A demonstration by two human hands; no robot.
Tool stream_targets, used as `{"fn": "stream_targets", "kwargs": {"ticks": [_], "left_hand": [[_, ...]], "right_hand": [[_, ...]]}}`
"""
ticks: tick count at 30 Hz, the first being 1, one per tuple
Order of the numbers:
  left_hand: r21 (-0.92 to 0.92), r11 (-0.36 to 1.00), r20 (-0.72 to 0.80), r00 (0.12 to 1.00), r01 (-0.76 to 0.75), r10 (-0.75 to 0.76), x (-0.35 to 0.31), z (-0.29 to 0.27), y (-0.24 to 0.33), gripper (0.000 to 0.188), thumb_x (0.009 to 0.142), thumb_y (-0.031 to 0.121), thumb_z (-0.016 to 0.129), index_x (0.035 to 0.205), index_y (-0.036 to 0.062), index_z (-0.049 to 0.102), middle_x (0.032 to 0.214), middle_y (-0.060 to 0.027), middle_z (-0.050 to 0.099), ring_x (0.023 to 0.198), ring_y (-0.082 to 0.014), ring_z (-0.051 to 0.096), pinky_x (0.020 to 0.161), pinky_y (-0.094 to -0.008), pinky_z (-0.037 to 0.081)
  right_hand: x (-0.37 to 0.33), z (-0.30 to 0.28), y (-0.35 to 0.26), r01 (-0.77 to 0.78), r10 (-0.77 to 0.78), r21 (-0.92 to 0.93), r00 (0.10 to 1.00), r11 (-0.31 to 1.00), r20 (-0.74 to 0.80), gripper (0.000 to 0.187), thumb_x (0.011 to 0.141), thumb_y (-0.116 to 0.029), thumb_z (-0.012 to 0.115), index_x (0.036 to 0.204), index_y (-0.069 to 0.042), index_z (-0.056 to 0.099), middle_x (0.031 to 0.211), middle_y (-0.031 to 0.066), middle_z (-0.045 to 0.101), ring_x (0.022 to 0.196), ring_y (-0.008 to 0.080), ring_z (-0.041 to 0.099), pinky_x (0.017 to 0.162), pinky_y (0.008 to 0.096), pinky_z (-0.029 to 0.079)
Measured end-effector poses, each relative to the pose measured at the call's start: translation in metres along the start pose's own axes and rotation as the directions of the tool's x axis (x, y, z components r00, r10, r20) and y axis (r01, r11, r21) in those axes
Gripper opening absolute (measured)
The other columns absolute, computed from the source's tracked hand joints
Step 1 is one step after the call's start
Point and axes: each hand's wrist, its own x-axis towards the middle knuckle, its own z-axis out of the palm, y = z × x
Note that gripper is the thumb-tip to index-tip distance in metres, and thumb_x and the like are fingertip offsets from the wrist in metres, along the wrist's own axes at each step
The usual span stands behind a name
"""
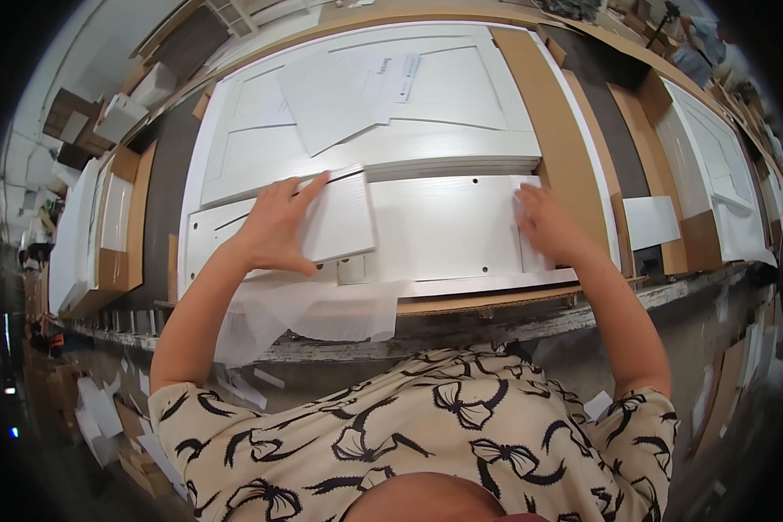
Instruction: The person places white furniture boards, foam pieces, and cardboard dividers into a shipping box on a conveyor belt.
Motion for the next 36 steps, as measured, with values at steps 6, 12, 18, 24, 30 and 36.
{"fn": "stream_targets", "kwargs": {"ticks": [6,12,18,24,30,36], "left_hand": [[0.003,0.977,0.113,0.971,-0.211,0.21,0.069,-0.009,0.1,0.112,0.048,0.041,0.072,0.141,0.005,0.019,0.108,-0.0255,0.042,0.099,-0.0355,0.043,0.089,-0.0417,0.034],[0.095,0.937,0.146,0.936,-0.336,0.32,0.131,0.03,0.169,0.111,0.05,0.046,0.071,0.139,0.0034,0.02,0.1,-0.0259,0.046,0.097,-0.035,0.044,0.086,-0.0411,0.033],[-0.258,0.904,0.085,0.924,-0.34,0.372,0.134,0.035,0.16,0.115,0.056,0.05,0.076,0.141,0.0047,0.013,0.142,-0.0267,0.016,0.127,-0.0412,0.027,0.104,-0.0452,0.028],[-0.18,0.974,0.24,0.966,0.137,-0.092,0.113,0.038,0.074,0.054,0.084,0.045,0.054,0.115,0.0004,0.055,0.113,-0.019,0.053,0.103,-0.0307,0.051,0.086,-0.0375,0.042],[-0.316,0.933,0.276,0.957,0.173,-0.084,0.076,0.044,0.056,0.047,0.084,0.04,0.055,0.113,0.0026,0.057,0.103,-0.0142,0.056,0.093,-0.0261,0.054,0.078,-0.0341,0.043],[-0.455,0.876,-0.098,0.97,0.157,-0.225,0.015,0.025,0.032,0.045,0.083,0.032,0.059,0.118,0.0039,0.055,0.119,-0.0143,0.054,0.103,-0.026,0.053,0.086,-0.0332,0.044]], "right_hand": [[0.012,-0.023,0.013,0.054,0.193,0.334,0.726,0.941,-0.66,0.02,0.089,-0.014,0.052,0.103,-0.002,0.059,0.094,0.0127,0.061,0.081,0.0219,0.058,0.072,0.0282,0.046],[0.008,-0.013,0.026,0.063,0.201,0.334,0.689,0.94,-0.696,0.021,0.089,-0.016,0.053,0.103,-0.001,0.059,0.093,0.0119,0.062,0.077,0.0191,0.058,0.067,0.0267,0.046],[0.003,-0.019,0.009,0.106,0.074,0.3,0.843,0.948,-0.533,0.022,0.084,-0.015,0.057,0.099,0.0,0.06,0.1,0.016,0.06,0.094,0.0319,0.054,0.083,0.0369,0.044],[0.001,-0.016,-0.005,0.182,-0.121,0.256,0.964,0.949,-0.237,0.029,0.083,-0.021,0.057,0.104,-0.002,0.057,0.107,0.0157,0.057,0.102,0.0325,0.049,0.088,0.04,0.04],[0.007,-0.015,-0.013,0.124,-0.106,0.189,0.989,0.974,-0.103,0.035,0.082,-0.026,0.058,0.103,0.002,0.058,0.104,0.0164,0.057,0.104,0.0309,0.046,0.09,0.0383,0.039],[0.007,-0.017,-0.009,0.128,-0.118,0.142,0.99,0.981,-0.08,0.036,0.084,-0.027,0.057,0.105,0.002,0.057,0.102,0.0167,0.057,0.103,0.0311,0.046,0.091,0.0385,0.038]]}}
